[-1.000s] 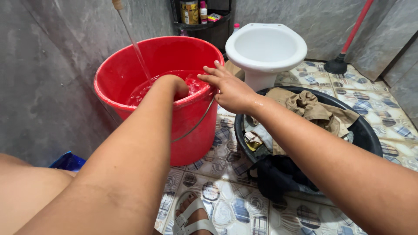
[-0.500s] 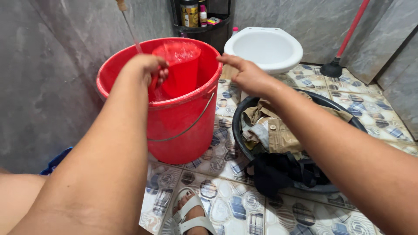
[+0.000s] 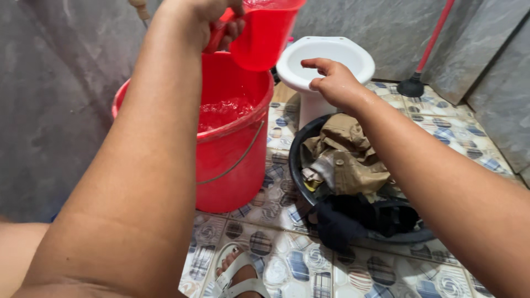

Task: The person pours water from a red bucket into a black basin using a red scoop, then washes multiple garments by hand. They repeatedly submerge, agitate, and wring out each item, including pants, shirts, and socks, before placing them aside.

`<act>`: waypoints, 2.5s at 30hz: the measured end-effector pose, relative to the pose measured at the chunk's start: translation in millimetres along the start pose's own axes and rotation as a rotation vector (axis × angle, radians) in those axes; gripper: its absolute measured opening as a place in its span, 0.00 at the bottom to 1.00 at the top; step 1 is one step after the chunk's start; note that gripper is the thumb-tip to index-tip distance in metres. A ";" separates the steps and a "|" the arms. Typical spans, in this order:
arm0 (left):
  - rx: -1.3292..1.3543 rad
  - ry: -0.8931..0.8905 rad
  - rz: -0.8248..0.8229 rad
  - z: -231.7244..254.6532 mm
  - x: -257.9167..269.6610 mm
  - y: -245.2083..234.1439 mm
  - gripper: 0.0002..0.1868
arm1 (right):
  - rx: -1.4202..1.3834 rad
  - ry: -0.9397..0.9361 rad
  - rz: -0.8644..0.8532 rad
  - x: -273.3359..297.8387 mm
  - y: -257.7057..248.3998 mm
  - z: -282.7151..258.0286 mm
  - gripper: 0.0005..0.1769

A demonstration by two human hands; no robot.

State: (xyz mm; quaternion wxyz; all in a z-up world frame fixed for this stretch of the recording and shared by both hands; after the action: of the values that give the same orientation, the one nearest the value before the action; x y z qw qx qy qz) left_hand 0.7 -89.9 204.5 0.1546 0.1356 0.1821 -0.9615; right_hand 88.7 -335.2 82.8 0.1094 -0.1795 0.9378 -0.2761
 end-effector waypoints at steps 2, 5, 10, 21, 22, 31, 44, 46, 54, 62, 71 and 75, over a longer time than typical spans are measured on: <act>0.015 0.011 -0.059 10.9 1.5 20.9 0.05 | 0.034 0.071 0.059 -7.4 -12.0 18.7 0.33; 0.041 0.025 -0.152 21.1 2.8 53.7 0.06 | 0.213 0.208 0.128 -22.8 -30.6 63.4 0.32; 0.031 0.021 -0.247 17.7 6.8 109.6 0.07 | 0.384 0.343 0.022 -37.4 -44.8 170.9 0.31; -0.161 0.053 -0.469 -29.3 13.4 187.7 0.10 | 0.300 0.258 0.058 17.3 -68.5 295.1 0.53; -0.202 0.070 -0.494 -32.5 13.6 192.0 0.10 | 0.307 0.288 0.073 25.0 -73.2 302.5 0.55; -0.615 0.222 -0.575 -49.1 21.9 208.5 0.15 | 0.258 0.542 0.070 54.8 -71.4 337.8 0.71; -0.886 0.350 -0.474 -73.6 39.7 225.2 0.20 | 0.580 0.786 -0.016 27.2 -49.9 348.8 1.00; -0.891 0.354 -0.473 -76.3 41.5 227.1 0.20 | 0.537 0.884 -0.029 27.0 -48.3 358.3 1.00; -0.814 0.451 -0.376 -72.7 50.0 227.6 0.20 | 0.643 0.836 -0.185 21.4 -22.7 401.7 0.48; -0.775 0.545 -0.403 -67.4 71.0 246.3 0.22 | 0.057 1.000 0.364 48.1 -55.9 431.4 0.64; -0.753 0.480 -0.319 -41.9 47.4 237.9 0.18 | 0.054 1.056 0.369 52.9 -72.2 387.0 0.41; -0.751 0.501 -0.288 -35.6 33.5 229.8 0.18 | -0.717 0.905 0.125 14.8 -82.7 384.6 0.16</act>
State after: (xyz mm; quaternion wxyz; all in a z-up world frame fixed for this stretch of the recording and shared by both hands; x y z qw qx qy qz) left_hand 57.0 -287.8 91.1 0.0094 0.2715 0.5657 -0.7786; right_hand 215.2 -589.9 -189.4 -0.3538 -0.0139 0.9351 0.0166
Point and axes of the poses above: each hand's wrist, its own x-axis away from the middle knuckle, its own y-axis out of the palm, z = x × y, the point moved 5 cm from there along -x, towards the middle knuckle, and after that the axes turned 15 degrees about y, right-handed, at the moved point
